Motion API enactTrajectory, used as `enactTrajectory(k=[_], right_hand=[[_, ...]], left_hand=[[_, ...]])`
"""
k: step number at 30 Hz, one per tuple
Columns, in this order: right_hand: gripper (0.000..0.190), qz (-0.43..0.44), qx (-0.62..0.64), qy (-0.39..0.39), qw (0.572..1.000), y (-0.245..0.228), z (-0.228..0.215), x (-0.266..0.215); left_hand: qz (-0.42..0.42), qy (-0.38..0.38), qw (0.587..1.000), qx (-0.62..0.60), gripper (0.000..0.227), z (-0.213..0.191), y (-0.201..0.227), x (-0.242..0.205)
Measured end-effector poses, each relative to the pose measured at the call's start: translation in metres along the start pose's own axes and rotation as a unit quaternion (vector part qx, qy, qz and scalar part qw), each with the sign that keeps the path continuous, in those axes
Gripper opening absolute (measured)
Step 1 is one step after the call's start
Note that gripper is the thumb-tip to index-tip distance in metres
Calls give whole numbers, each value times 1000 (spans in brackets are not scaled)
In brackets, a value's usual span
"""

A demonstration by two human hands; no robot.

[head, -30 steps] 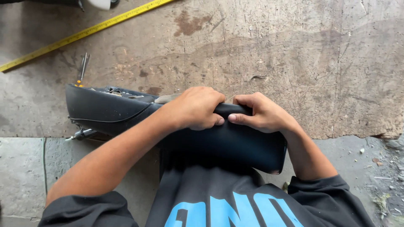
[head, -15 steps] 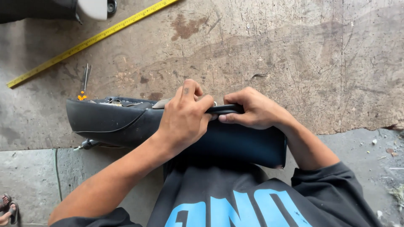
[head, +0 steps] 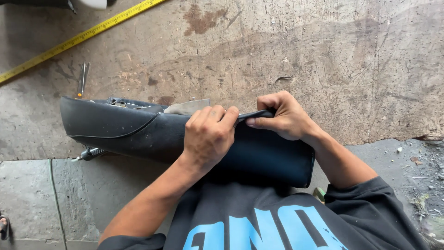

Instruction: Reupholstering a motorcycle seat by stretching a vinyl cover over the frame and securing it with a pneumatic stapler.

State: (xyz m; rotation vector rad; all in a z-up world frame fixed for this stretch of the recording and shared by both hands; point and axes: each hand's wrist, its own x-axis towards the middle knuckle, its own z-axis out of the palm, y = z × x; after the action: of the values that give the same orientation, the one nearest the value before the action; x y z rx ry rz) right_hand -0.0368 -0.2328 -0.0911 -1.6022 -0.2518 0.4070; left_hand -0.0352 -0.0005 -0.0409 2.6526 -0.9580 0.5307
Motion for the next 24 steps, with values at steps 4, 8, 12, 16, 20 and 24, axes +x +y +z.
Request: enactTrajectory(k=[4,8,12,16,20,24], right_hand=[[37,25,52,35,998,3,6,-1],[37,34,58,54,996,2,10,-2],[37,84,74,85,990,0,14,-4],[39,149,79,55,984,5,13,1],[44,190,95,18,977,19,3,1],[48,207,108,-49,971,48,-4,1]], left_hand=[[-29,-10,999,8,17,3,0,-4],[-64,-13,998,8,9,1,5,-3],[-124,-72,989,-37,3,-4,9,-2],[-217,-266,934,-101,18,-18,10,24],[-185,-152,969,-66,27,7,22,19],[-14,54,997,-43,27,1,50,8]])
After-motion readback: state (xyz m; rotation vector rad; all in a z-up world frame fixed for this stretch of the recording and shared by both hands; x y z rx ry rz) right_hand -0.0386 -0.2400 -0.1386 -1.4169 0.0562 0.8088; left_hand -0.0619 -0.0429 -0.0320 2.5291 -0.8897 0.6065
